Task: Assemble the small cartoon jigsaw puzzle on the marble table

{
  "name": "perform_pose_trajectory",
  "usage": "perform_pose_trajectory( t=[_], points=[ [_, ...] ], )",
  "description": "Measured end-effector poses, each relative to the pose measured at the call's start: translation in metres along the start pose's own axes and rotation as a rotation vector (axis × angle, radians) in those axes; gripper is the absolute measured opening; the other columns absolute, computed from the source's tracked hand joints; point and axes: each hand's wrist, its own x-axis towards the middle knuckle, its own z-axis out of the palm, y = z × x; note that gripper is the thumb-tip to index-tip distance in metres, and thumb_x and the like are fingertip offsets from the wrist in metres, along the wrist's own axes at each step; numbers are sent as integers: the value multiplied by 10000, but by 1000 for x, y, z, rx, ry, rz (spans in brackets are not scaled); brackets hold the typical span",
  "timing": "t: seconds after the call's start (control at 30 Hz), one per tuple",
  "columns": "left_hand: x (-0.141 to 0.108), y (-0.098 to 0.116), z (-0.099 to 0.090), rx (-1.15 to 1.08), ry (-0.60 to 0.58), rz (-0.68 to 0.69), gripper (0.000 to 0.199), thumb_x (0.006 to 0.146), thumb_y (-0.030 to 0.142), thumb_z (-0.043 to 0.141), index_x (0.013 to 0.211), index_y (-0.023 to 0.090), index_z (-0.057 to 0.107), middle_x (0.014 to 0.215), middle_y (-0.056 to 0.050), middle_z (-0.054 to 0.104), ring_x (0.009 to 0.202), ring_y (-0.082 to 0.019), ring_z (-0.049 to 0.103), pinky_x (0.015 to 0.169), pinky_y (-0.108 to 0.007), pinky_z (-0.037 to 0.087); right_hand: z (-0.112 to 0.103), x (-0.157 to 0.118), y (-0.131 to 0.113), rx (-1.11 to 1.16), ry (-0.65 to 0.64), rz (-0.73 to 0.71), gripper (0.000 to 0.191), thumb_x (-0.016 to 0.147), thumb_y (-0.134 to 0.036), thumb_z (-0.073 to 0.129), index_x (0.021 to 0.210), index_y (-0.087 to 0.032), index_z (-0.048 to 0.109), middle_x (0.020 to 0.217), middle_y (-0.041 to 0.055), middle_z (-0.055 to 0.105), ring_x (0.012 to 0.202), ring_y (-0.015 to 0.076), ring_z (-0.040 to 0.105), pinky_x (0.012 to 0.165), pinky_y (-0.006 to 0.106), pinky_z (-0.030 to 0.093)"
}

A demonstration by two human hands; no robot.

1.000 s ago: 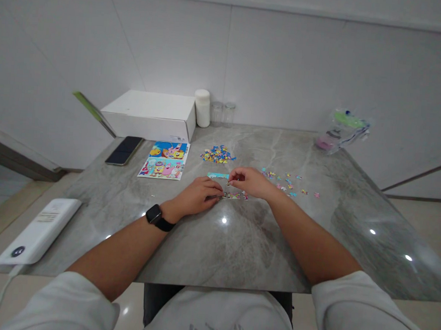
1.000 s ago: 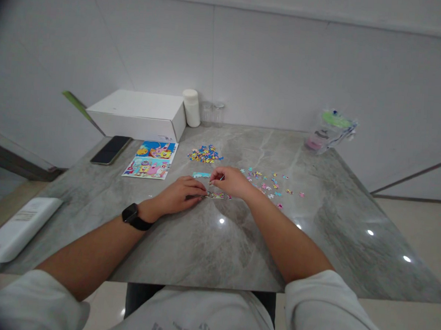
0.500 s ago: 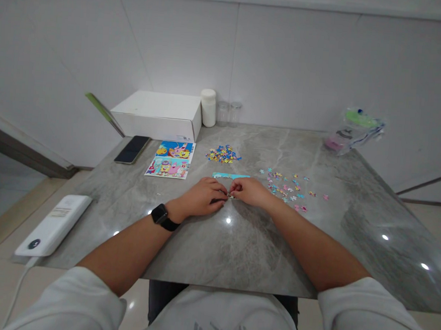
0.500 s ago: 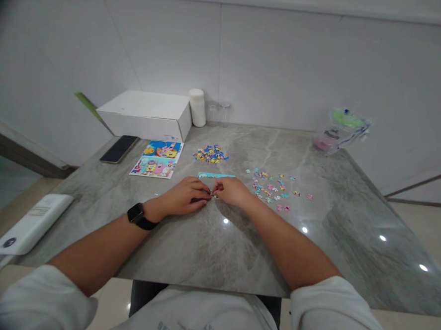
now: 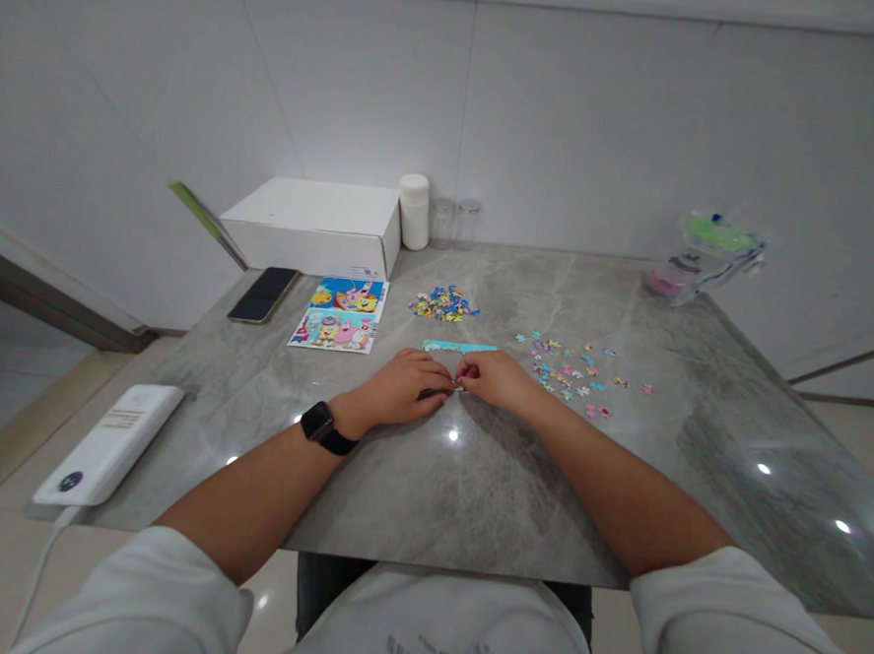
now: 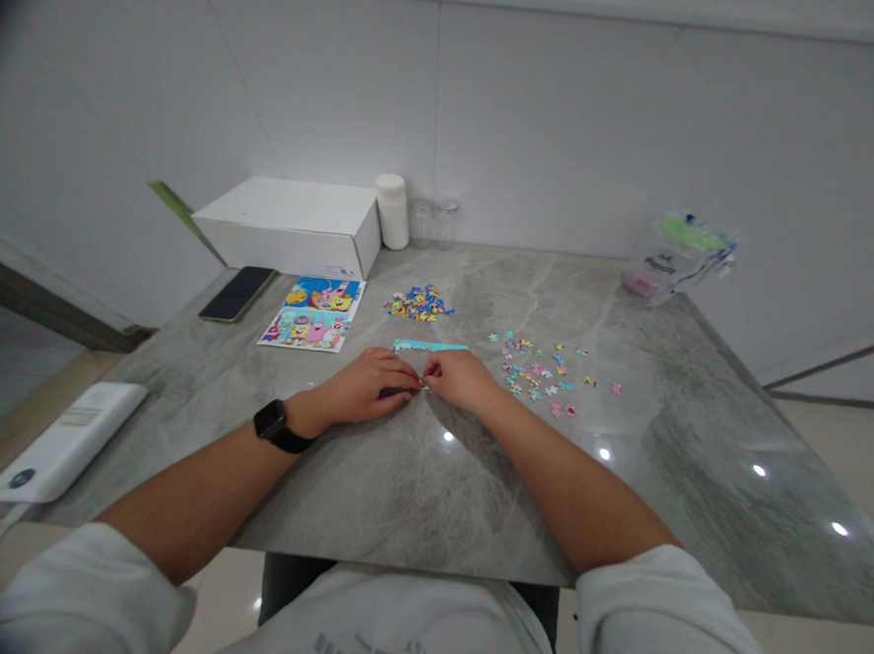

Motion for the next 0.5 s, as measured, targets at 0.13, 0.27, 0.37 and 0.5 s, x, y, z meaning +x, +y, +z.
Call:
perform_pose_trajectory(
  t=[0.13,0.27,0.37,0.5],
  points=[
    [0,1,1,0,7,-16,289,1032,285,586,1264,281,759,1254,-41,777,1168,-242,670,1075,-434,447,-10,0,4,-42,38,35,144,942,-239,683,996,-218,814,942,34,815,845,168,707,744,251,443],
    [-1,2,3,18,13,-19,324,1038,300,587,1321,275,742,1256,-63,762,1169,-252,657,1068,-443,456,-21,-2,8,-70,9,29,132,930,-233,702,1006,-219,808,952,34,813,850,164,708,740,244,436],
    [0,3,4,27,10,-16,332,1036,316,597,1332,275,740,1256,-78,748,1173,-260,648,1067,-451,460,-22,-4,10,-102,-84,-19,142,888,-269,760,1014,-219,802,946,29,808,809,164,692,696,249,413],
    [1,4,4,26,-3,-19,306,1036,323,599,1289,267,761,1240,-81,740,1166,-258,646,1063,-447,466,-16,-5,11,-135,-116,-66,171,863,-259,765,1028,-222,794,961,26,805,815,169,679,683,256,394]
  ],
)
